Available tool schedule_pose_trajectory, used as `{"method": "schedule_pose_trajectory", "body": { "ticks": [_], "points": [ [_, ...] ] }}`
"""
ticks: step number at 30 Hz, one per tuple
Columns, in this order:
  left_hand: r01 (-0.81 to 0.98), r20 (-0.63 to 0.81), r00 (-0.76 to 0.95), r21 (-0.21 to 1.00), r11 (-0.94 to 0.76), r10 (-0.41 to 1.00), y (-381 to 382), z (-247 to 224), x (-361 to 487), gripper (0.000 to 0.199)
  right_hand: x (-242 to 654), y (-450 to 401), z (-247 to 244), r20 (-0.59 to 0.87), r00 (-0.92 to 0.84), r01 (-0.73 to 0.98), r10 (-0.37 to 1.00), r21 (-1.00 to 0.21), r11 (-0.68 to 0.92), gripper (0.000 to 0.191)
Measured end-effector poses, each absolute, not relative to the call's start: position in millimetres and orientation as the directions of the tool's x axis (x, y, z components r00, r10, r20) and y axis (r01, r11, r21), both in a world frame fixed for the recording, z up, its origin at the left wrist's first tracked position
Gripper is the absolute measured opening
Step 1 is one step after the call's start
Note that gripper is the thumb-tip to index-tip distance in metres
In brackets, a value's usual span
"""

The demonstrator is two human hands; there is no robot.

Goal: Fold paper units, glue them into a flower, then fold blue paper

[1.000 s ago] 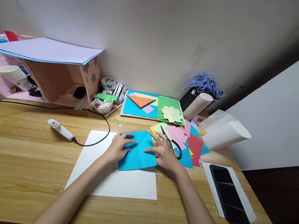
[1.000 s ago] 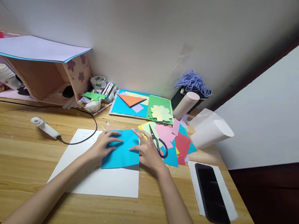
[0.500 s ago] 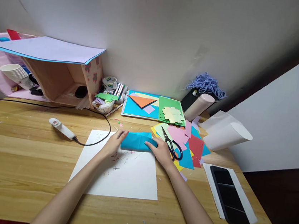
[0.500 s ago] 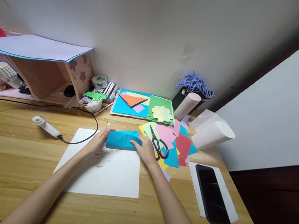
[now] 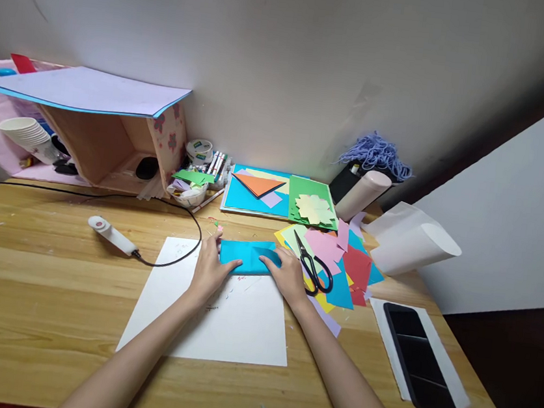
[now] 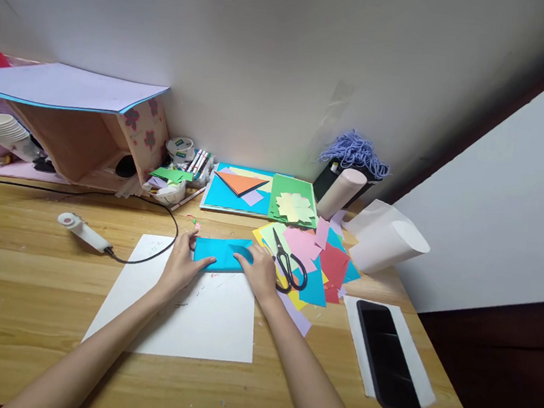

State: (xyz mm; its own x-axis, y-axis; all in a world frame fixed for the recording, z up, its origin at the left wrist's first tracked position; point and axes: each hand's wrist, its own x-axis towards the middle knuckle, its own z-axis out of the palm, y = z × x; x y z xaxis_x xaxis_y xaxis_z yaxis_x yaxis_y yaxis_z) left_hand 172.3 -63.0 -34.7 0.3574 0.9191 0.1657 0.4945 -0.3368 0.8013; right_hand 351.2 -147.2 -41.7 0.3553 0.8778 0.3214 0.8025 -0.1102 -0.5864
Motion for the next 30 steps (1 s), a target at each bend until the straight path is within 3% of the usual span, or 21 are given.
{"method": "schedule_pose_trajectory", "body": {
  "ticks": [4,9,14,20,30],
  "points": [
    [0.421,0.053,0.343,0.884,-0.204,0.938,-62.9,-30.0,173.5,0.068,349.6,-148.6,-40.8,0.319,0.363,0.775,0.875,-0.625,-0.093,0.026],
    [0.201,-0.054,0.458,0.979,-0.044,0.887,-62.4,-27.5,176.8,0.034,347.1,-151.9,-34.9,0.341,0.447,0.651,0.827,-0.758,-0.04,0.022],
    [0.115,-0.136,0.443,0.989,0.094,0.886,-62.1,-22.1,178.8,0.034,351.2,-154.6,-29.3,0.259,0.579,0.378,0.773,-0.925,0.027,0.023],
    [0.101,-0.131,0.447,0.99,0.095,0.885,-63.3,-17.8,178.5,0.034,356.8,-155.4,-30.4,0.031,0.555,-0.039,0.831,-0.997,0.064,0.026],
    [0.141,-0.111,0.449,0.989,0.053,0.886,-66.7,-14.0,179.4,0.035,354.3,-155.1,-32.0,-0.012,0.649,-0.121,0.761,-0.989,0.088,0.046]
  ]
}}
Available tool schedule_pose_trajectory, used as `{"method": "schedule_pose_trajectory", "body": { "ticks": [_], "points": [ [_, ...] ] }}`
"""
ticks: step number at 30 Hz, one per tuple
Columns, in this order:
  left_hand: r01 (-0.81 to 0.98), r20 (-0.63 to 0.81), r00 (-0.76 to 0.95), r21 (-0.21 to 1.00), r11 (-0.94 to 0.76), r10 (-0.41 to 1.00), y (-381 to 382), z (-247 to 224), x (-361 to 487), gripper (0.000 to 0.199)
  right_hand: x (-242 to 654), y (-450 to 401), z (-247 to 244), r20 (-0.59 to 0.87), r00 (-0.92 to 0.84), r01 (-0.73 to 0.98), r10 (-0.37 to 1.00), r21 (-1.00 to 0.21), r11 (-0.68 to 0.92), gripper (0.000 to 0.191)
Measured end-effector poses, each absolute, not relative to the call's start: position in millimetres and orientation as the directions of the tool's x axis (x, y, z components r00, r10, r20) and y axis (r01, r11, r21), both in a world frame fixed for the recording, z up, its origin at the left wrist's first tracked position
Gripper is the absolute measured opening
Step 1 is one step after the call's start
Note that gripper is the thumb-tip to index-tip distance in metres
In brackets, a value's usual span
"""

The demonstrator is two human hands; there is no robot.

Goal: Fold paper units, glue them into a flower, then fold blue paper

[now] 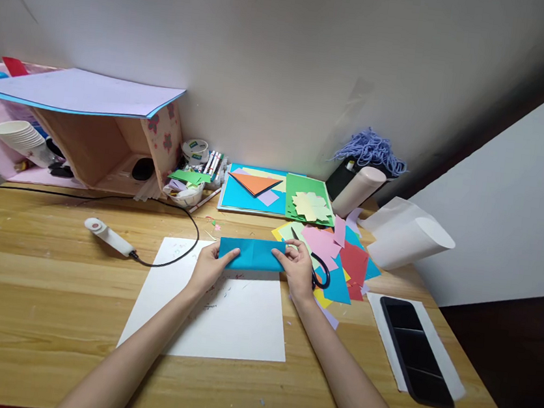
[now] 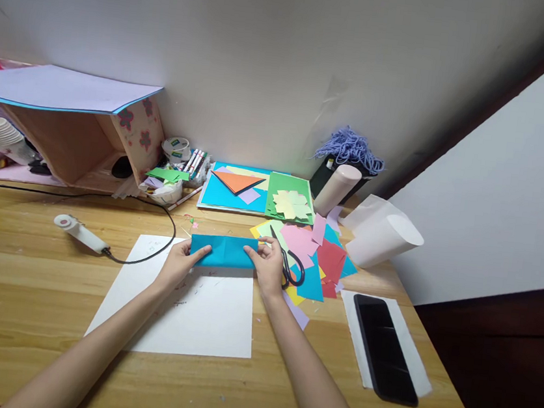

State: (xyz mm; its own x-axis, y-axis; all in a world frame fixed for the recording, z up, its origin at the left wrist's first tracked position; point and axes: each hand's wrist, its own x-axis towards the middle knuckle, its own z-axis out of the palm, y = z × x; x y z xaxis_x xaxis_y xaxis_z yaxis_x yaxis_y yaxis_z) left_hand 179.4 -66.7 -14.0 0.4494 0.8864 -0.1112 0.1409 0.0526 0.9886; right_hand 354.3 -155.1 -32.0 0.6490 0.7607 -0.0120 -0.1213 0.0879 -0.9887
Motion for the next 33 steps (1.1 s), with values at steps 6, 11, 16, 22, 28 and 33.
{"method": "schedule_pose_trajectory", "body": {
  "ticks": [6,11,16,22,28,33],
  "points": [
    [0.152,-0.079,0.417,0.988,0.016,0.905,-66.9,-12.2,179.0,0.031,354.3,-155.3,-31.0,-0.057,0.672,-0.13,0.738,-0.991,0.043,0.038],
    [0.16,-0.064,0.424,0.987,-0.005,0.903,-65.5,-14.4,177.9,0.031,355.3,-154.6,-34.8,-0.068,0.699,-0.142,0.712,-0.989,0.045,0.03],
    [0.166,-0.034,0.418,0.985,-0.039,0.908,-63.2,-16.6,176.7,0.034,356.1,-154.8,-36.0,-0.068,0.697,-0.144,0.714,-0.989,0.046,0.029],
    [0.168,-0.05,0.407,0.986,-0.021,0.912,-63.0,-14.3,176.4,0.036,356.1,-155.4,-33.7,-0.052,0.696,-0.107,0.716,-0.994,0.031,0.031],
    [0.148,-0.047,0.408,0.989,-0.016,0.912,-63.0,-14.5,176.6,0.036,356.8,-155.8,-33.9,-0.053,0.687,-0.104,0.724,-0.994,0.025,0.032],
    [0.153,-0.058,0.403,0.988,-0.005,0.913,-61.5,-17.0,176.4,0.037,356.7,-155.8,-34.4,-0.056,0.681,-0.109,0.73,-0.994,0.025,0.032]
  ]
}}
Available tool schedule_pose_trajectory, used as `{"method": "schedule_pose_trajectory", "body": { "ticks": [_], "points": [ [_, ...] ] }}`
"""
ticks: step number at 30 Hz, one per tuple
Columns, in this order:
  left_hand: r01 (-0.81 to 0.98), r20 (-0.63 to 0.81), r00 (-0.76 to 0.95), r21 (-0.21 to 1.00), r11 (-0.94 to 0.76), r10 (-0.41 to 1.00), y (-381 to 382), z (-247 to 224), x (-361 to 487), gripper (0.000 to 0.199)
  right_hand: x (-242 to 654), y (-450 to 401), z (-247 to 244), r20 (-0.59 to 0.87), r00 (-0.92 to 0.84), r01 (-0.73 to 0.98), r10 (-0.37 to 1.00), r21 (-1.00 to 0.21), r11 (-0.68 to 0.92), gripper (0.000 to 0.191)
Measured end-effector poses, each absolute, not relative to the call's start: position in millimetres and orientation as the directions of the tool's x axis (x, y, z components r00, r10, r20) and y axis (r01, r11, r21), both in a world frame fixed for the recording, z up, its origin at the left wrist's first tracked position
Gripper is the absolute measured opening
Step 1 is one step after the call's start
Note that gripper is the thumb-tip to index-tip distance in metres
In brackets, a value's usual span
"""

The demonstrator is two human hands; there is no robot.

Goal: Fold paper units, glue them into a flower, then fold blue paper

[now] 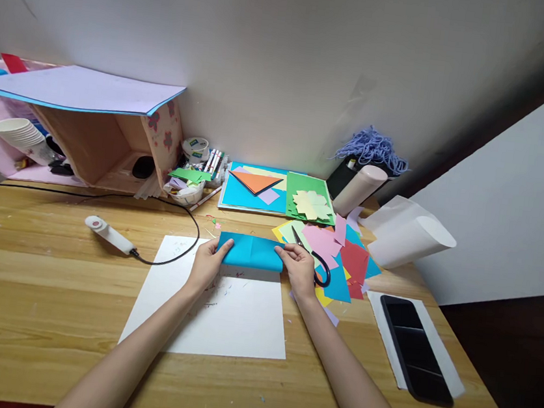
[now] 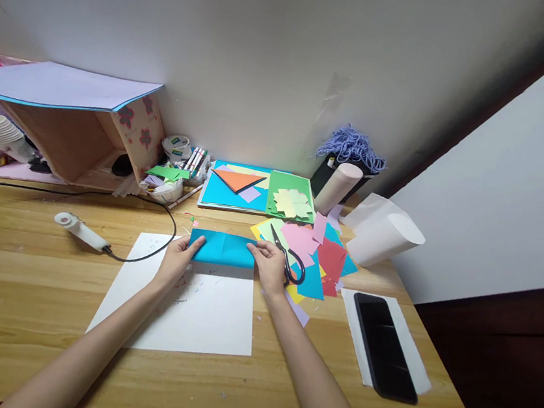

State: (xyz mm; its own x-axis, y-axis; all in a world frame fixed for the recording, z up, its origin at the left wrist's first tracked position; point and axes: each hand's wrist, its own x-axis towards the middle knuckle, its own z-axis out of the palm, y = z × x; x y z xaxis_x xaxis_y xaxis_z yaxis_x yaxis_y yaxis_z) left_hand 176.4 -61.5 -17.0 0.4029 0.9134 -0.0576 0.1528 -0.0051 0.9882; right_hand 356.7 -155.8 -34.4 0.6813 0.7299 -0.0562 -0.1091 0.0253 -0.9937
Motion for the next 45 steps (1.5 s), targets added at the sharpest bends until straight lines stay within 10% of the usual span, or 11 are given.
{"method": "schedule_pose_trajectory", "body": {
  "ticks": [45],
  "points": [
    [0.38,-0.12,0.691,0.899,-0.217,0.712,-55.5,-0.4,165.7,0.022,346.1,-160.8,-22.0,-0.007,0.474,0.077,0.88,-0.996,-0.05,0.021]
  ]
}}
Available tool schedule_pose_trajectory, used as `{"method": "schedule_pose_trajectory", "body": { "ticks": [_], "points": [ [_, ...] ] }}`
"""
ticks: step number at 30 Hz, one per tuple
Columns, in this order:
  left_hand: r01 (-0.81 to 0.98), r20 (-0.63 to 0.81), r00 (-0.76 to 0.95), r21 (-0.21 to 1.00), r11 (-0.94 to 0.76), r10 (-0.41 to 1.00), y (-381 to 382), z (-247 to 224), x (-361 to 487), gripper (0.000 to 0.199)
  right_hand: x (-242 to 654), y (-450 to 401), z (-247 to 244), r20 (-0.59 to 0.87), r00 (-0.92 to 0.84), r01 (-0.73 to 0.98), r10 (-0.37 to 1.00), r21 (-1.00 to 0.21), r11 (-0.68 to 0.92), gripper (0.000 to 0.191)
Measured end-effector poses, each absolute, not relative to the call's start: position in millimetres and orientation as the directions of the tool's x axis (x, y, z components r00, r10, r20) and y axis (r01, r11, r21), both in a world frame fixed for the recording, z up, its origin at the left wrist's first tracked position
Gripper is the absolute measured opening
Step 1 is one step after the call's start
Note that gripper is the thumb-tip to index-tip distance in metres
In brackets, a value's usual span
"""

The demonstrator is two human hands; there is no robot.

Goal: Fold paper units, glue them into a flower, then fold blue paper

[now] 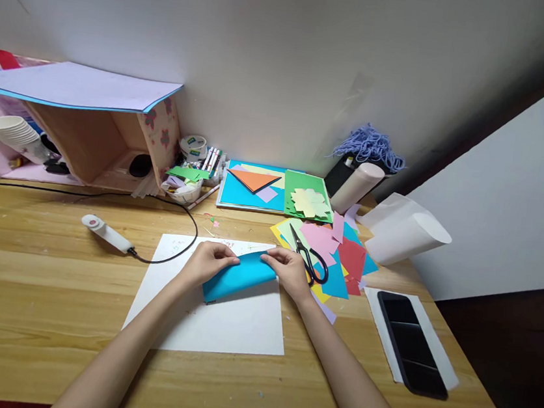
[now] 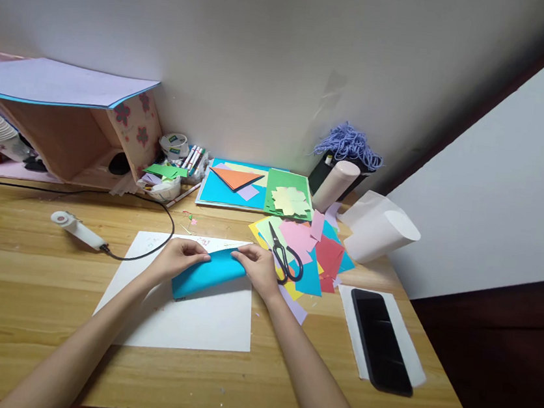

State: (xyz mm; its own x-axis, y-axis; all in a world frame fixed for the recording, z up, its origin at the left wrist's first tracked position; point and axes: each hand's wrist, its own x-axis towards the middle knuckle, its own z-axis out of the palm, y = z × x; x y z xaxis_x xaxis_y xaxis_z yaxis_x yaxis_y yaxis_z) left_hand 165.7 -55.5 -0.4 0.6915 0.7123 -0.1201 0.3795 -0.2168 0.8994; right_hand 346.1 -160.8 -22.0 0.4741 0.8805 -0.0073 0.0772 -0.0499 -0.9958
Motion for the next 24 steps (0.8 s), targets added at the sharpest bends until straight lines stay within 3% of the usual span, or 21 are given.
{"method": "schedule_pose_trajectory", "body": {
  "ticks": [12,19,24],
  "points": [
    [0.38,-0.136,0.707,0.901,-0.211,0.694,-55.2,-7.8,166.2,0.025,347.2,-159.7,-22.3,-0.071,0.448,0.02,0.891,-0.996,-0.09,0.02],
    [0.356,-0.158,0.81,0.898,-0.259,0.565,-60.0,-7.1,166.8,0.028,349.0,-161.9,-20.4,-0.086,0.377,0.049,0.922,-0.992,-0.113,0.023],
    [0.365,-0.091,0.695,0.899,-0.241,0.714,-65.9,-13.8,173.2,0.026,350.1,-161.2,-14.2,-0.134,0.376,-0.068,0.917,-0.991,-0.117,0.034]
  ]
}}
